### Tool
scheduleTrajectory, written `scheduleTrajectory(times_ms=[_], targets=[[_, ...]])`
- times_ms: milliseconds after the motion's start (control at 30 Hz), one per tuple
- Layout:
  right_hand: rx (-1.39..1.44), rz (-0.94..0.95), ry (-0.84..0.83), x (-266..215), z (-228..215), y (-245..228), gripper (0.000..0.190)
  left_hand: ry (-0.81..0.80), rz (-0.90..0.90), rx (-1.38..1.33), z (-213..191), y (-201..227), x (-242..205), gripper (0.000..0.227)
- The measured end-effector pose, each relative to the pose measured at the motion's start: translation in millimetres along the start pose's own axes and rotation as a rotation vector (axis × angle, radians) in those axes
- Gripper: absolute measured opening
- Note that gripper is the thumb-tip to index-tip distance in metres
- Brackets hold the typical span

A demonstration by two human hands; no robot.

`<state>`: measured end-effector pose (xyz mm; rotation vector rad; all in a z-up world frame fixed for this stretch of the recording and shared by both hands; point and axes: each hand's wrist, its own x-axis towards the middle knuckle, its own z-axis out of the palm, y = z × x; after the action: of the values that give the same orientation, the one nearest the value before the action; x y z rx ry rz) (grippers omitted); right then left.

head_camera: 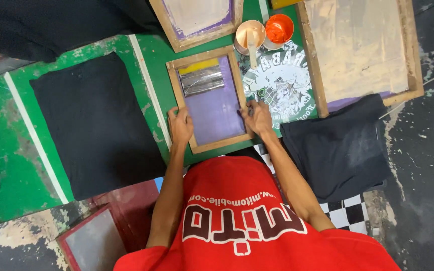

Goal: The person folds a black t-shirt on a green table, then places a screen printing frame over it. They use a squeegee to apply purple ink onto the fabric through the screen.

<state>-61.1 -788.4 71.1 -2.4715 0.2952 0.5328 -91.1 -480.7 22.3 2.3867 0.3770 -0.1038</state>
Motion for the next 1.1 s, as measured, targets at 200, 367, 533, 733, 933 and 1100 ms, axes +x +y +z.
scheduleTrajectory(times_ms=[200, 367, 533, 733, 933, 1100], targets=[[-0.022, -0.035, -0.022, 23, -14, -23, 0.055, -0.047, -0.214, -0.014, 0, 17, 29, 0.063], [-0.175, -0.047, -0.086, 47, 2, -16, 0.056, -0.129, -0.341, 0.130, 16, 0, 53, 0.058], [-0.274, -0.066, -0.109, 50, 10, -11, 0.050, -0.165, -0.364, 0.179, 25, -9, 55, 0.046], [-0.235, -0.149, -0.062, 27, 13, -4, 0.049, -0.147, -0.291, 0.210, 13, -2, 33, 0.049], [-0.161, -0.229, 0.003, 1, 28, -5, 0.047, -0.109, -0.325, 0.155, -23, 3, 15, 0.052], [-0.176, -0.296, -0.016, -22, 31, -42, 0.050, -0.108, -0.380, 0.132, -73, -4, -1, 0.050]])
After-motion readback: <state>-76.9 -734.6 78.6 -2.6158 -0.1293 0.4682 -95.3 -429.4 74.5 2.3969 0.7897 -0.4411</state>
